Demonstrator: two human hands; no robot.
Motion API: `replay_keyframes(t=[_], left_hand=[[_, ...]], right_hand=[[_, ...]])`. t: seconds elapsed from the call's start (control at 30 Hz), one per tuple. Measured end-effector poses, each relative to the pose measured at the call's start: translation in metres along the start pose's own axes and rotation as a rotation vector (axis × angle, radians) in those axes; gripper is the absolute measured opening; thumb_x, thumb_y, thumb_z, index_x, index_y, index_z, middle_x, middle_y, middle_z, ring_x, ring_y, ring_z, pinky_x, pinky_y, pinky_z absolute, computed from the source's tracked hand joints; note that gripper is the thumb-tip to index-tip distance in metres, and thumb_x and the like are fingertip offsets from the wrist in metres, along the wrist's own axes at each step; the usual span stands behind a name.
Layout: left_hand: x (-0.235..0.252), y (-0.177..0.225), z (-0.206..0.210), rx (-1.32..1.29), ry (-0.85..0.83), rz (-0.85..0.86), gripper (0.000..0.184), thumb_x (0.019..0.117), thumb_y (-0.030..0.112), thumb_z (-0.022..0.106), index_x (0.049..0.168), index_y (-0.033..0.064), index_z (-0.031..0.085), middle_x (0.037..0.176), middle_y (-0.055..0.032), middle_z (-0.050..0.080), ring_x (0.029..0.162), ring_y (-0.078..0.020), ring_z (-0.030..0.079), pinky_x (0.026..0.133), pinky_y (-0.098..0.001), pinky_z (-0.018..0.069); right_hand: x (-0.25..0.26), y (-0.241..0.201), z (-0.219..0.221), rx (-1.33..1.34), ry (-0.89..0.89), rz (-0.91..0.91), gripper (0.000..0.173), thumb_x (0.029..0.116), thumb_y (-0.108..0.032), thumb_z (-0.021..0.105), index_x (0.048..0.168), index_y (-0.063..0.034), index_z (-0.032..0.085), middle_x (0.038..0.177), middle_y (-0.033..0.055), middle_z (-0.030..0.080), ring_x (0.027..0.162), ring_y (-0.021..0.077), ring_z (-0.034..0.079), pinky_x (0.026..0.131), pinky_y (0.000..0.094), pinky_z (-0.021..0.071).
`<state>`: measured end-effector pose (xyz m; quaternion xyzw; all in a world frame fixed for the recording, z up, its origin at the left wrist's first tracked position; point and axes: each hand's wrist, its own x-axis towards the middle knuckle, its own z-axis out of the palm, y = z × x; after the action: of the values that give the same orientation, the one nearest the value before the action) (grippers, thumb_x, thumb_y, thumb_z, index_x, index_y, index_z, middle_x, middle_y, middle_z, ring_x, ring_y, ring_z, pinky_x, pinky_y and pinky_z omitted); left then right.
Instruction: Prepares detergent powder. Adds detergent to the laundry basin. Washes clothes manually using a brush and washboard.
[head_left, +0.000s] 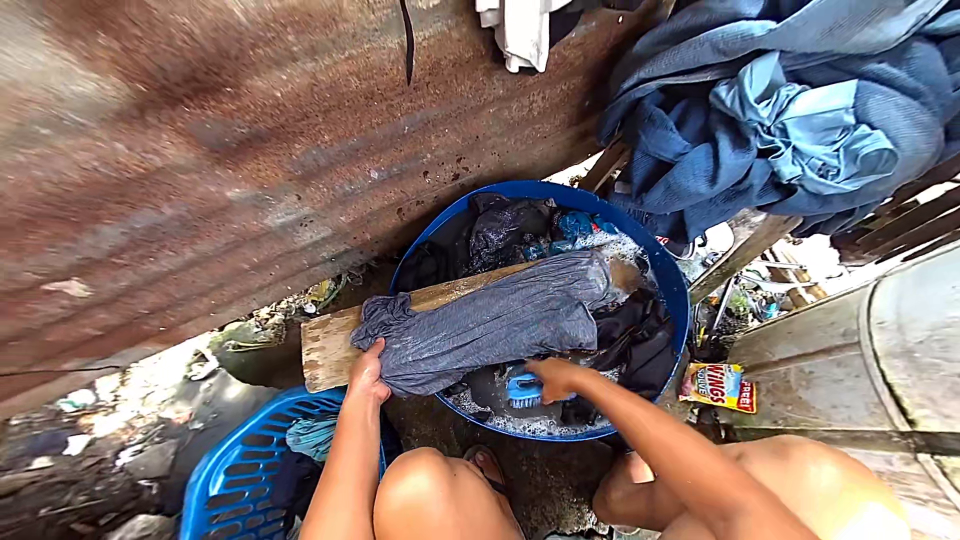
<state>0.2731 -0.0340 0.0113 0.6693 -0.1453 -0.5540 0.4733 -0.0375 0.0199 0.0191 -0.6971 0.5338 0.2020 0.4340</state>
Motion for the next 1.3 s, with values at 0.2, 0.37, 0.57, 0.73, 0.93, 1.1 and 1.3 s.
replay_keyframes(t=[0.2,0.37,0.57,0.73,0.93,1.1,1.3], left_hand=[[0.001,-0.001,-0.003,0.012,-0.006,-0.004,0.043,0.1096,0.027,0.047,0.145,0.0031,0.045,0.138,-0.0170,0.057,0.121,-0.0230,0.061,0.100,-0.0436,0.0519],[0.001,-0.002,-0.003,0.017,0.007,-0.010,0.043,0.1090,0.027,0.048,0.145,0.0028,0.045,0.136,-0.0174,0.058,0.120,-0.0230,0.061,0.100,-0.0433,0.0523],[0.001,-0.003,-0.001,-0.022,0.018,0.017,0.036,0.1102,0.026,0.044,0.137,0.0029,0.050,0.123,-0.0142,0.063,0.107,-0.0194,0.064,0.091,-0.0404,0.0551],[-0.003,-0.002,0.002,-0.008,0.072,-0.003,0.039,0.1093,0.026,0.047,0.140,0.0026,0.048,0.128,-0.0160,0.061,0.112,-0.0210,0.064,0.093,-0.0423,0.0550],[-0.004,-0.002,0.002,0.011,0.041,0.006,0.038,0.1090,0.026,0.047,0.140,0.0033,0.048,0.126,-0.0140,0.062,0.108,-0.0182,0.065,0.091,-0.0393,0.0561],[-0.007,-0.004,0.002,-0.011,0.020,0.034,0.028,0.1103,0.025,0.041,0.127,0.0053,0.053,0.104,-0.0077,0.065,0.089,-0.0133,0.066,0.077,-0.0339,0.0574],[-0.007,-0.003,0.000,0.029,0.034,0.027,0.038,0.1097,0.026,0.045,0.141,0.0047,0.046,0.125,-0.0118,0.061,0.107,-0.0158,0.064,0.091,-0.0374,0.0554]], right_hand=[[0.009,0.009,0.010,0.196,0.078,-0.028,0.056,0.0862,-0.005,0.075,0.138,0.0051,0.056,0.128,0.0313,0.063,0.120,0.0458,0.060,0.101,0.0659,0.0453],[-0.010,0.004,-0.042,1.009,0.242,-0.398,0.064,0.0760,0.000,0.062,0.138,0.0022,0.048,0.117,0.0136,0.063,0.097,0.0147,0.062,0.087,0.0357,0.0540],[0.055,-0.161,-0.030,0.531,0.626,-0.208,0.072,0.0894,-0.023,0.076,0.149,0.0004,0.044,0.130,0.0281,0.062,0.116,0.0424,0.065,0.095,0.0597,0.0544],[0.050,-0.058,-0.058,0.276,0.710,0.066,0.069,0.0939,-0.026,0.071,0.155,-0.0094,0.044,0.138,0.0322,0.057,0.122,0.0507,0.060,0.094,0.0682,0.0511],[0.034,0.068,-0.103,0.488,1.020,0.613,0.083,0.0901,-0.025,0.072,0.159,-0.0029,0.031,0.143,0.0398,0.048,0.121,0.0587,0.057,0.091,0.0730,0.0494],[0.071,-0.167,-0.008,0.328,0.676,-0.100,0.071,0.0960,-0.020,0.065,0.158,-0.0015,0.037,0.138,0.0320,0.058,0.122,0.0471,0.062,0.095,0.0595,0.0540],[0.038,-0.006,-0.074,0.305,0.812,0.260,0.068,0.0975,-0.032,0.065,0.156,-0.0070,0.041,0.136,0.0320,0.059,0.116,0.0506,0.064,0.088,0.0689,0.0526]])
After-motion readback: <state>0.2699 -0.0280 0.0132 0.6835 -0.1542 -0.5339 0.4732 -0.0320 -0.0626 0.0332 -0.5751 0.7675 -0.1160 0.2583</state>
